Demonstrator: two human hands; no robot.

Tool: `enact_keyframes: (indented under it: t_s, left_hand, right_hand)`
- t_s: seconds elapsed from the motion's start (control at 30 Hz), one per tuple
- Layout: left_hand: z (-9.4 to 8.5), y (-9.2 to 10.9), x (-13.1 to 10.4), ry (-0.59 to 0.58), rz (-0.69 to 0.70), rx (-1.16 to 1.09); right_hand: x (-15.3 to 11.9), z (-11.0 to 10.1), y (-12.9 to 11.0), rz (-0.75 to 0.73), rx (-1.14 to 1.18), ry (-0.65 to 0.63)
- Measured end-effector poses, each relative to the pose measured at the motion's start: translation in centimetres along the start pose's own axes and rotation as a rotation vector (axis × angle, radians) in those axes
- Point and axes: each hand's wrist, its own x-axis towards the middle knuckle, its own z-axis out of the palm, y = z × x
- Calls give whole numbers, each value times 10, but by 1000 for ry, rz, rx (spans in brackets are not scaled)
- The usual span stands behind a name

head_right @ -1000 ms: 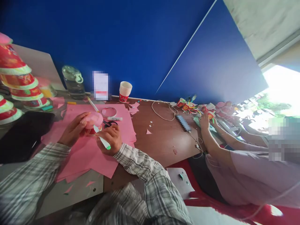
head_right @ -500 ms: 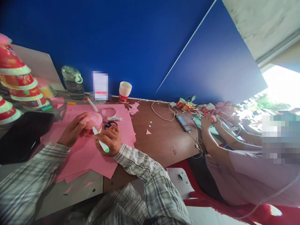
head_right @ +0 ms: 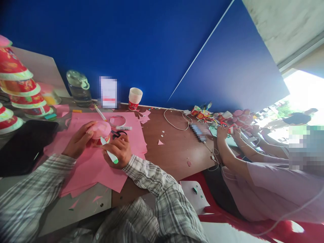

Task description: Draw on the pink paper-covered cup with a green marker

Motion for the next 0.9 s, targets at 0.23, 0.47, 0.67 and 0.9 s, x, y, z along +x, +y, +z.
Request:
enact_keyframes:
  t_s: [0.23, 0.47, 0.67, 0.9]
  left_hand:
    - [0, 3, -1, 3, -70, -84]
    - [0, 0, 0, 2, -20, -71]
    - [2, 6, -1, 17, -41, -116]
    - [2, 4, -1, 10, -39, -112]
  right_hand:
    - [-2, 1, 2, 22, -27, -10]
    - [0, -1, 2, 16, -36, -13]
    - [-1, 0, 2, 6, -23, -23]
    - [-2, 1, 3, 14, -39, -57]
